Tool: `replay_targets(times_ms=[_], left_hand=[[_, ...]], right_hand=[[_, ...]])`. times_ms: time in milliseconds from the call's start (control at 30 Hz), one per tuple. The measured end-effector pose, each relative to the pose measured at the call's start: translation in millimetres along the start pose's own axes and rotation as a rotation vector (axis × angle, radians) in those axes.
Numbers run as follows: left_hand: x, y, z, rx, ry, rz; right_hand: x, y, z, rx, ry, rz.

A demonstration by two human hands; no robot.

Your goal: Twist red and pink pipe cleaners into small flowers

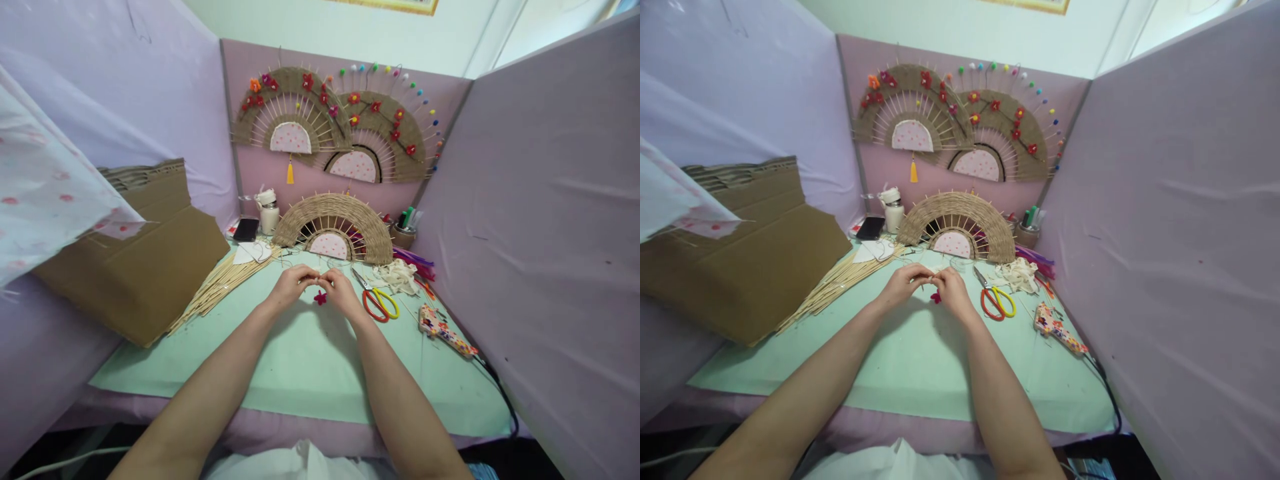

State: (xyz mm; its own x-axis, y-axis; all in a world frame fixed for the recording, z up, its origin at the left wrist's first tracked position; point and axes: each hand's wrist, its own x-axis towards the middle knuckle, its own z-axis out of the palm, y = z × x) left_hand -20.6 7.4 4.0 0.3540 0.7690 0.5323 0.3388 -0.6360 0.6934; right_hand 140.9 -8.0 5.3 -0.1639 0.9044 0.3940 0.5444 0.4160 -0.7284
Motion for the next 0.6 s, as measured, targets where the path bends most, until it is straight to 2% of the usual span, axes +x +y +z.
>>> replay_targets(times_ms=[133, 267, 433, 600], left_hand=[[-0.1, -2.5, -0.2, 0.06, 0.005, 0.039], [-0.1, 0.7, -0.5, 0.085, -0.003, 0.062], [-1.0, 5.4, 1.4, 0.115, 0.006, 0.024], [-1.3, 6.3, 3.1, 0.081, 0.065, -0.003]], right_hand=[[-0.6, 0.1, 0.6, 0.038, -0.043, 0.053], [-2.0, -0.1, 1.1, 0.178, -0.056, 0.103], [-3.6, -2.0, 0.9, 0.339, -0.084, 0.14], [-3.0, -1.5, 1.4, 0.354, -0.064, 0.161]])
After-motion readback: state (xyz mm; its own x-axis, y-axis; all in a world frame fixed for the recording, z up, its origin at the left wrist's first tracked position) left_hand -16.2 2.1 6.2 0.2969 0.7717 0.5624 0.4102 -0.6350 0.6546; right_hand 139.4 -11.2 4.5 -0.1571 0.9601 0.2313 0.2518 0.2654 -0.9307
